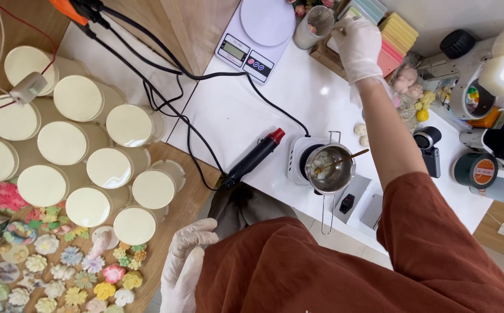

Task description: The person adds wax chunks into a melting pot, stirs the melting wax, and wipes a tissue. They handle a small black device, then work on a rectangular mold of poured wax with a small tool, and finally use a heat gun on the melting pot.

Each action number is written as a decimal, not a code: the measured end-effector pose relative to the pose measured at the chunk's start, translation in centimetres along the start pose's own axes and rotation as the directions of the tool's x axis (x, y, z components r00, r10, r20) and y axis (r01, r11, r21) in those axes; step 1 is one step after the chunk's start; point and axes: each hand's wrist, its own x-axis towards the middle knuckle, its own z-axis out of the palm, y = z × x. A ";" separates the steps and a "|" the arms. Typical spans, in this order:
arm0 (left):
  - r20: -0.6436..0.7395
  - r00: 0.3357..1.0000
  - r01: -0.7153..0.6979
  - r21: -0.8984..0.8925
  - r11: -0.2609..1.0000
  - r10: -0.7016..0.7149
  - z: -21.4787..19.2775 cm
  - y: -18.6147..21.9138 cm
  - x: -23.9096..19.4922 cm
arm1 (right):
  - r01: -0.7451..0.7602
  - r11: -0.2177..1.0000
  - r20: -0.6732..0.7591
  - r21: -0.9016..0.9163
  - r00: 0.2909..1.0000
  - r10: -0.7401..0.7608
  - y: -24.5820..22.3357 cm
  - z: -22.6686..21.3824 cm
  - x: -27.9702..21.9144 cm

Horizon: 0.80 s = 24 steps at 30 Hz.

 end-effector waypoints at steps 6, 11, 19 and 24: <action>-0.019 1.000 0.006 0.042 0.999 -0.005 1.1 1.7 0.2 | -0.244 0.927 0.113 0.286 0.969 0.220 -9.3 -8.7 -3.6; -0.019 1.000 -0.018 0.080 0.997 0.020 2.5 2.3 0.8 | -0.311 0.843 0.610 0.439 0.792 -0.026 -19.4 -12.6 -6.9; 0.068 0.993 -0.103 0.083 0.991 0.097 3.0 2.2 -0.3 | -0.213 0.855 0.583 0.473 0.803 -0.123 -26.1 -0.4 -9.1; -0.019 0.994 -0.102 0.056 0.993 0.103 2.1 1.6 -1.4 | -0.368 0.825 0.661 0.429 0.750 -0.009 -27.0 1.3 -9.9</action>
